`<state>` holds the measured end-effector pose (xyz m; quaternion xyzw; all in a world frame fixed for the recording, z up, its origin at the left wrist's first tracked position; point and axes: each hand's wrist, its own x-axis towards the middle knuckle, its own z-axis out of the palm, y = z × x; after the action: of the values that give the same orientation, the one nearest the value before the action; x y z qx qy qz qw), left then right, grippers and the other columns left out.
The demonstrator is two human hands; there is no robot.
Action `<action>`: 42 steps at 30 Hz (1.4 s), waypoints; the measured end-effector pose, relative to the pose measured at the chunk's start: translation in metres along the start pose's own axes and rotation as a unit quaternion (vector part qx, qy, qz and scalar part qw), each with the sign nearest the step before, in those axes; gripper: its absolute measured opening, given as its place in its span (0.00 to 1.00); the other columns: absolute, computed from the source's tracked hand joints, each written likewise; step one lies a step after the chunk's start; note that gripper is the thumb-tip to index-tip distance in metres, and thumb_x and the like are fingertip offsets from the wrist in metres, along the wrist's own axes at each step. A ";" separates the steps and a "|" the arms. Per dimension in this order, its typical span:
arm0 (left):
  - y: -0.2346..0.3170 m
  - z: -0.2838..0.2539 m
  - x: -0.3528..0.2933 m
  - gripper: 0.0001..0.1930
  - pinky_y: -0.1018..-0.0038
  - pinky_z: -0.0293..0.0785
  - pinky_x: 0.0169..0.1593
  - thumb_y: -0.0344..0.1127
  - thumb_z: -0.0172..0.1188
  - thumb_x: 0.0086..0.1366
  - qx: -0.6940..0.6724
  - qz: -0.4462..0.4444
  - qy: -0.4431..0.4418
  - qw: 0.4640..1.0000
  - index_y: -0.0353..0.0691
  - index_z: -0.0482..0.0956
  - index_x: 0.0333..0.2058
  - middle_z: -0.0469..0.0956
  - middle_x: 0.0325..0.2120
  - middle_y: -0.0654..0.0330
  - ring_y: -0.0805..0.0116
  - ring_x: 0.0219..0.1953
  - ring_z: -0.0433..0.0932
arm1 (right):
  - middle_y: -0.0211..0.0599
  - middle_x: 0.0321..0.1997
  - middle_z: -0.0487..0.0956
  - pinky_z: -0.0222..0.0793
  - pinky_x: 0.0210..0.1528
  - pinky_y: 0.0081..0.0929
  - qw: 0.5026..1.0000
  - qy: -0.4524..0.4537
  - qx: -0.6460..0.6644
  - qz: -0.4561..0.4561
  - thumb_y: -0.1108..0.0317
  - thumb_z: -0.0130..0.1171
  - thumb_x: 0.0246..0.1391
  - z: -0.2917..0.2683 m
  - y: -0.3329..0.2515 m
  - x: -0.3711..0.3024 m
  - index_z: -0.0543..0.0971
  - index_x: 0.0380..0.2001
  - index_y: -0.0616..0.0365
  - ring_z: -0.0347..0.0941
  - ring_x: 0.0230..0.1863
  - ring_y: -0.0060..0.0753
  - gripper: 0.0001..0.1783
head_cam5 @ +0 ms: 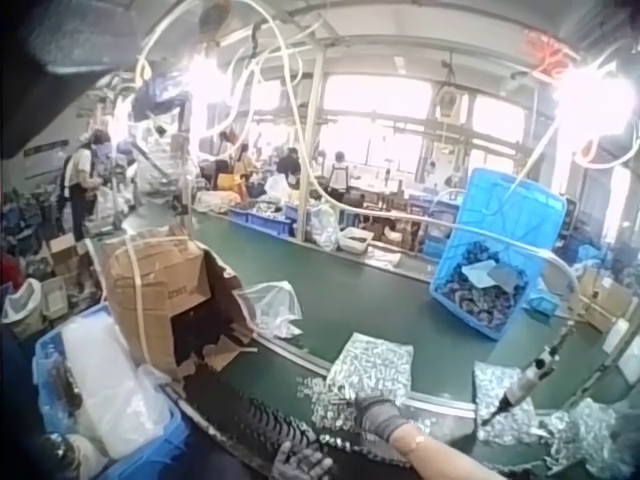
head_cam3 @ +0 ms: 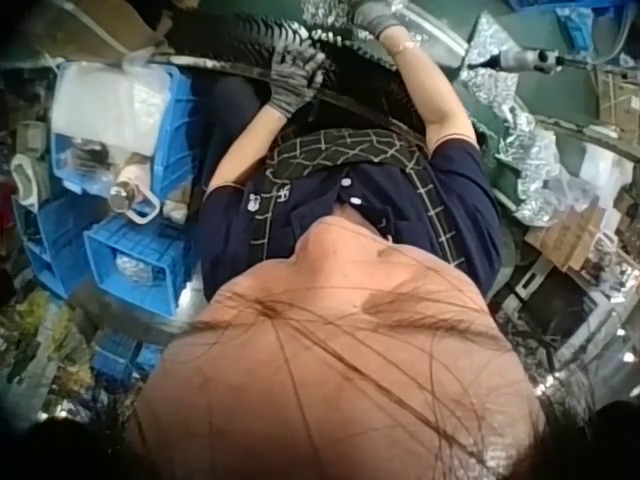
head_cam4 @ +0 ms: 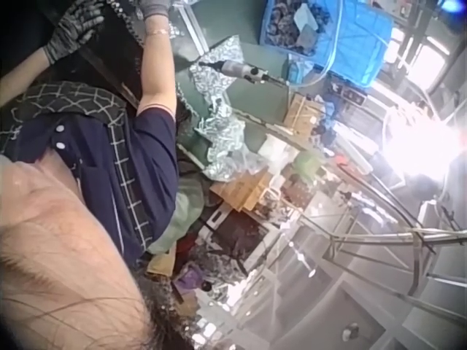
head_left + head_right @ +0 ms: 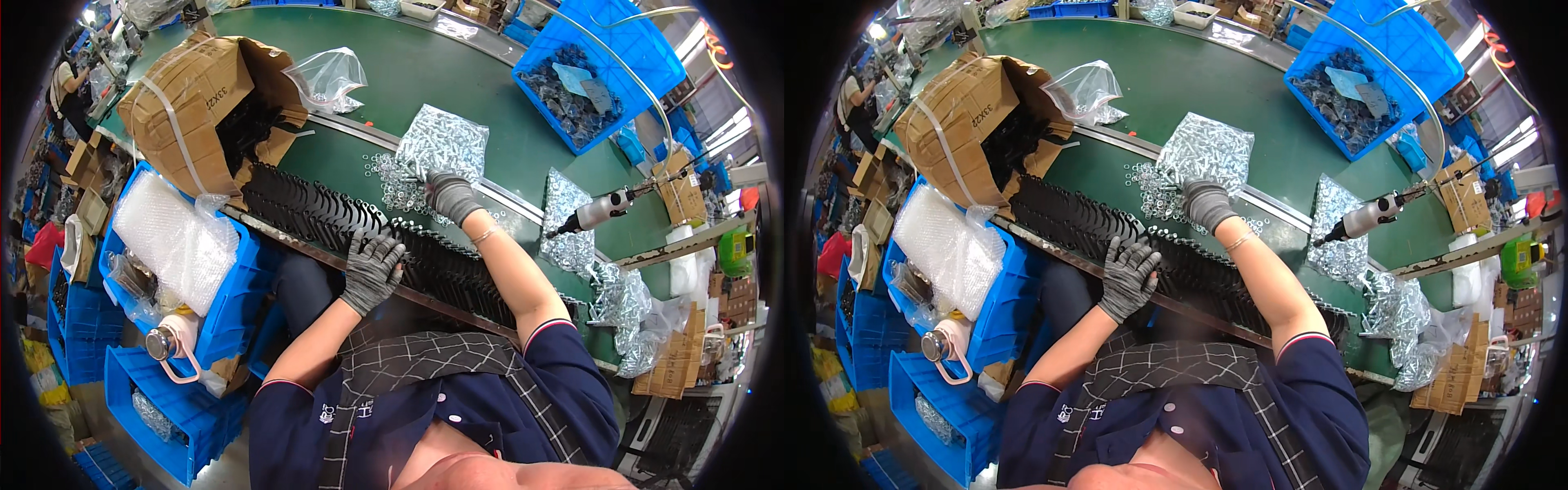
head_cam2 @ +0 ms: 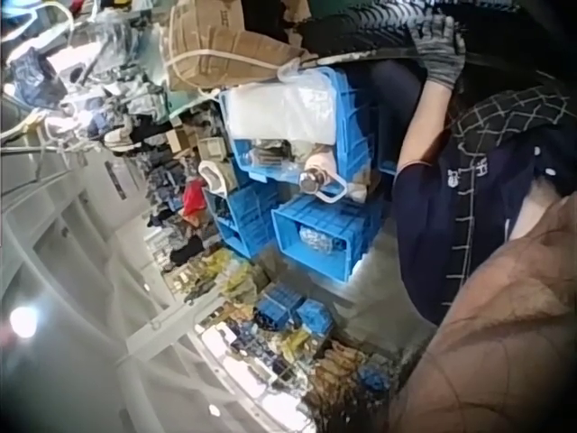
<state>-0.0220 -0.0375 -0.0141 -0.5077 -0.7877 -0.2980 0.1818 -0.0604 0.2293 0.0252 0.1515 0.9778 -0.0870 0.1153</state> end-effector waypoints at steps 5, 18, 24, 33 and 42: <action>0.008 -0.002 0.009 0.18 0.47 0.53 0.66 0.42 0.57 0.55 -0.007 -0.002 0.002 1.000 0.45 0.79 0.44 0.76 0.43 0.58 0.56 0.51 0.73 | 0.44 0.35 0.82 0.74 0.42 0.41 0.984 0.021 0.029 -0.174 0.63 0.56 0.51 -0.012 -0.007 -0.036 0.81 0.43 0.51 0.79 0.39 0.47 0.16; 0.008 0.001 0.008 0.19 0.47 0.53 0.66 0.42 0.57 0.55 0.001 -0.002 -0.003 1.000 0.44 0.80 0.45 0.77 0.44 0.56 0.56 0.51 0.73 | 0.41 0.30 0.80 0.75 0.37 0.42 0.939 0.028 -0.195 -0.282 0.63 0.60 0.47 -0.019 -0.028 -0.033 0.82 0.31 0.53 0.79 0.37 0.45 0.09; 0.007 0.002 0.008 0.19 0.47 0.53 0.66 0.42 0.56 0.55 0.004 -0.004 -0.008 1.000 0.44 0.80 0.45 0.77 0.44 0.56 0.56 0.51 0.73 | 0.42 0.28 0.80 0.75 0.34 0.43 0.939 -0.010 -0.211 -0.273 0.65 0.59 0.46 -0.024 -0.034 -0.033 0.82 0.27 0.55 0.80 0.34 0.48 0.07; 0.008 -0.001 0.007 0.21 0.47 0.52 0.66 0.43 0.57 0.54 0.006 -0.007 -0.012 1.000 0.44 0.80 0.46 0.77 0.44 0.55 0.55 0.52 0.73 | 0.42 0.29 0.80 0.75 0.37 0.40 0.975 -0.002 0.126 -0.183 0.59 0.58 0.47 -0.039 -0.059 -0.038 0.81 0.31 0.55 0.79 0.35 0.50 0.12; 0.007 0.000 0.009 0.21 0.45 0.52 0.66 0.44 0.58 0.54 0.001 -0.010 -0.010 1.000 0.43 0.80 0.46 0.78 0.44 0.54 0.54 0.52 0.74 | 0.40 0.34 0.78 0.73 0.39 0.40 0.957 0.163 -0.029 -0.237 0.64 0.55 0.51 0.001 -0.076 -0.054 0.79 0.33 0.53 0.77 0.39 0.45 0.08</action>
<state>-0.0192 -0.0294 -0.0068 -0.5024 -0.7951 -0.2936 0.1712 -0.0338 0.1427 0.0479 -0.0761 0.9933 -0.0575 -0.0654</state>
